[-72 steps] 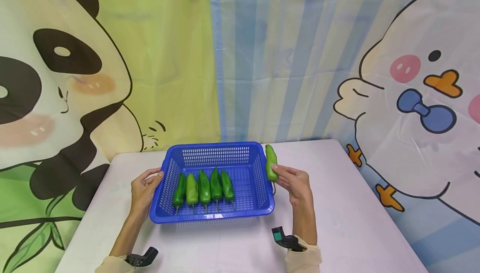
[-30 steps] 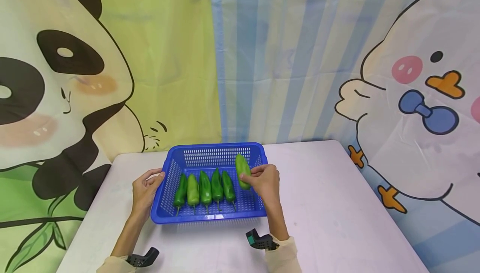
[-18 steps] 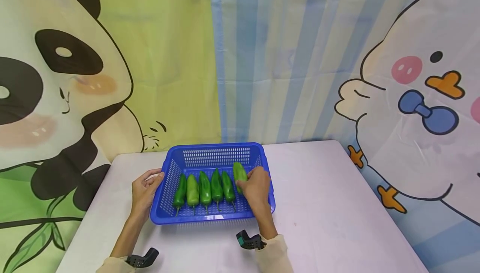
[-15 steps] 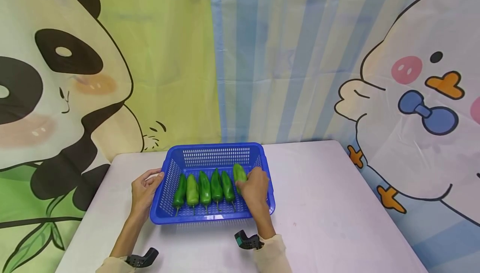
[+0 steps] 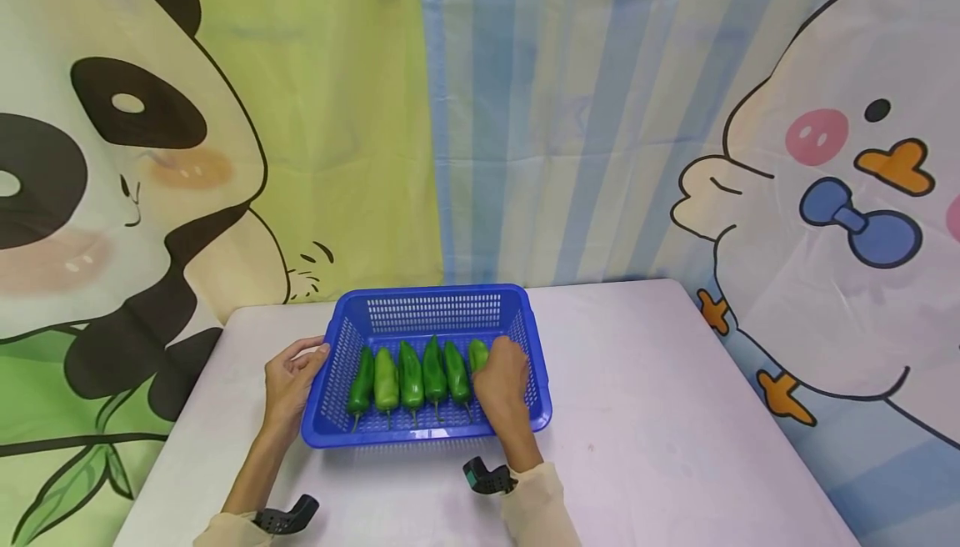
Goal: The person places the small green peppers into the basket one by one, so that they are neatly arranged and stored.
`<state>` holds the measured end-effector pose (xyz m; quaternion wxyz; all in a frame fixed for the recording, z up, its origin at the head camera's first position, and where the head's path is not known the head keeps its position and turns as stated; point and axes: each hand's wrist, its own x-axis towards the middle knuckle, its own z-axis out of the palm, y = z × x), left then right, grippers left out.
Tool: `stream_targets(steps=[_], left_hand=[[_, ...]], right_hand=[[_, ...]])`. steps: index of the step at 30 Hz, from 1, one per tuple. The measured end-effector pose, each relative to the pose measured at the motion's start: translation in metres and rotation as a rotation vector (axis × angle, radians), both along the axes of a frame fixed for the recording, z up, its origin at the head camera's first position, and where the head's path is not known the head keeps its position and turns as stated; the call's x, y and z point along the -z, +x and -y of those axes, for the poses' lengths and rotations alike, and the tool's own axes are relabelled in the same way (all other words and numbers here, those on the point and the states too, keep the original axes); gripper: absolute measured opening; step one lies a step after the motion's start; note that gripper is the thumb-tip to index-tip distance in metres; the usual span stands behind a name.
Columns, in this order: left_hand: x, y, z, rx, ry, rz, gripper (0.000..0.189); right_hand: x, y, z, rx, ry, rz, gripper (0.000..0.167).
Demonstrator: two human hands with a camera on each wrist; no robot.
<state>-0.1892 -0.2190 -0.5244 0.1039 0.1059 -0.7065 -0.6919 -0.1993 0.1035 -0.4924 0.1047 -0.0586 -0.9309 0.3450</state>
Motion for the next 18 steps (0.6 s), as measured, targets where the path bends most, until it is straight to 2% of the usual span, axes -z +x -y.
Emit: stream_targets(steps=[9,18], left_hand=[[0.0006,-0.001,-0.0006,-0.002,-0.007,-0.001,0.038],[0.0013,-0.0026,0.0001,0.003,-0.013,0.005,0.038]], right_hand=[[-0.0009,-0.0025,0.0023,-0.019,0.007,0.046,0.024],[-0.0034,0.0,0.0001,-0.025,0.018,0.013,0.027]])
